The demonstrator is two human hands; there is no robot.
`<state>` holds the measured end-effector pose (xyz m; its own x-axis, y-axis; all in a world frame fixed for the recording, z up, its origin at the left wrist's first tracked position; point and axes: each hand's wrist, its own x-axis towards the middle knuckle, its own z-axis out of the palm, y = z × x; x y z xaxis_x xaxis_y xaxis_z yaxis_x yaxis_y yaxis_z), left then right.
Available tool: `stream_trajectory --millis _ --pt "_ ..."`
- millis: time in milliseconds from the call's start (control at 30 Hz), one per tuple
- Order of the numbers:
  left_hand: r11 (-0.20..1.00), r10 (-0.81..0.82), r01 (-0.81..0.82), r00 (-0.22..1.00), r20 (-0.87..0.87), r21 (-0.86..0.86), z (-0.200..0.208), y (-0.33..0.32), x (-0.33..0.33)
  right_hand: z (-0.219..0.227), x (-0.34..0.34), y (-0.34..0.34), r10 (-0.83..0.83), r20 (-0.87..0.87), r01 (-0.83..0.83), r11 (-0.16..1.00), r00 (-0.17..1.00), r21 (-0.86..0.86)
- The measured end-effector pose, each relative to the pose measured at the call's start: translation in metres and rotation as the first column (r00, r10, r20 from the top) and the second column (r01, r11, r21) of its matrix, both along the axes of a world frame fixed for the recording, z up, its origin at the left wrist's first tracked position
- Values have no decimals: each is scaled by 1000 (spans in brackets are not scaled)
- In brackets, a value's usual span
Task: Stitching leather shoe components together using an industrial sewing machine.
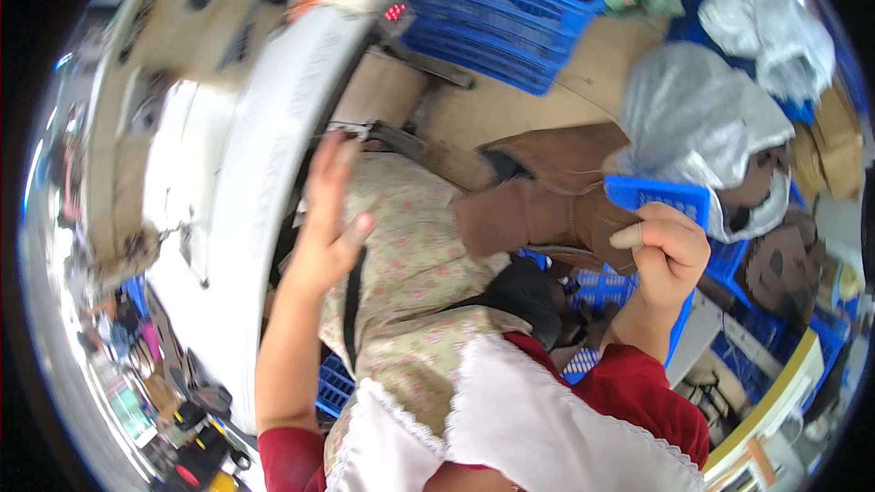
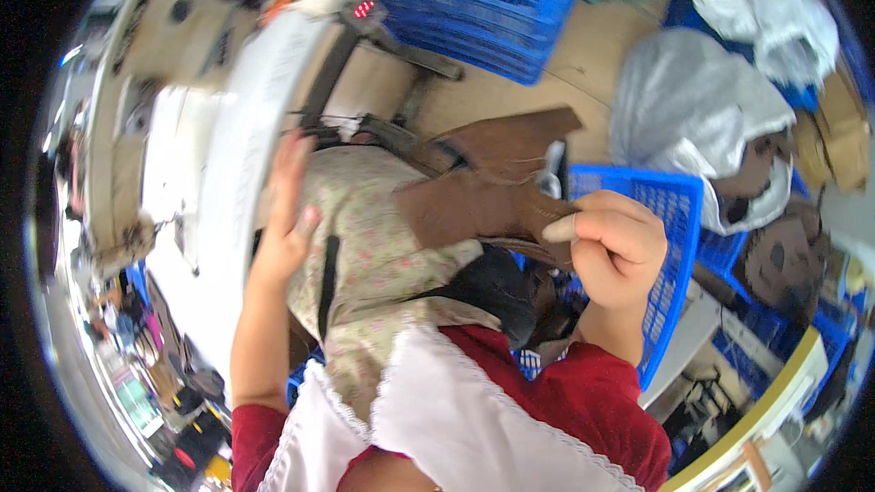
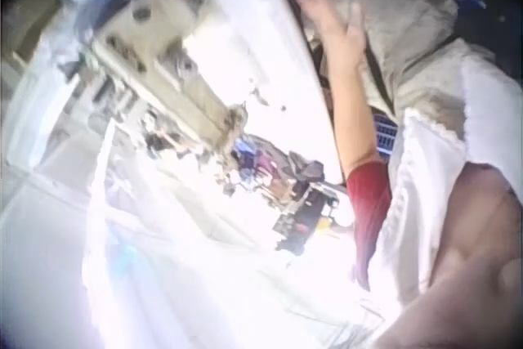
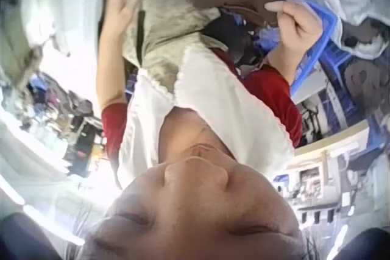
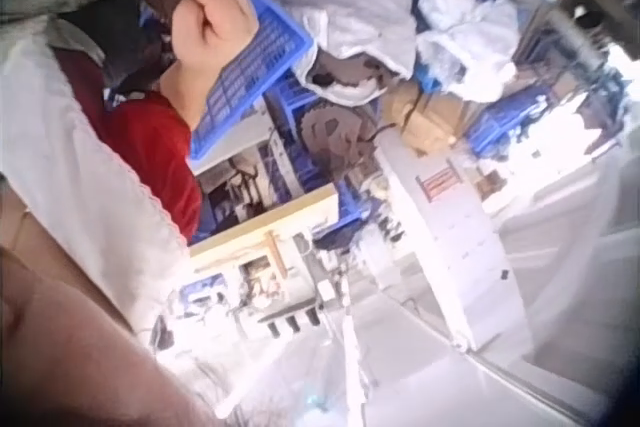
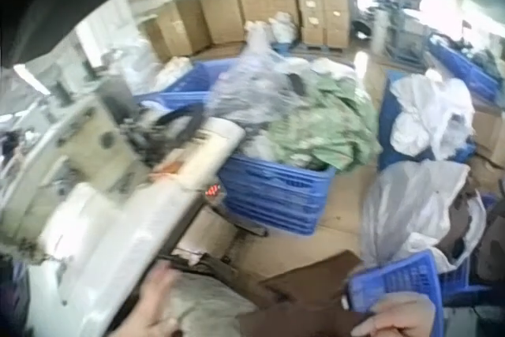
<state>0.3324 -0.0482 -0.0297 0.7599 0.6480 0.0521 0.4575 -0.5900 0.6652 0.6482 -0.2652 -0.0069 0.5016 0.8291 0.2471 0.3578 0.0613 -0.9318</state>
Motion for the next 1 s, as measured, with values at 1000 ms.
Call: stream_trajectory --millis 1000 --pt "913 333 -62 682 651 -403 21 -86 -176 -16 -236 162 866 -451 -958 98 215 -268"
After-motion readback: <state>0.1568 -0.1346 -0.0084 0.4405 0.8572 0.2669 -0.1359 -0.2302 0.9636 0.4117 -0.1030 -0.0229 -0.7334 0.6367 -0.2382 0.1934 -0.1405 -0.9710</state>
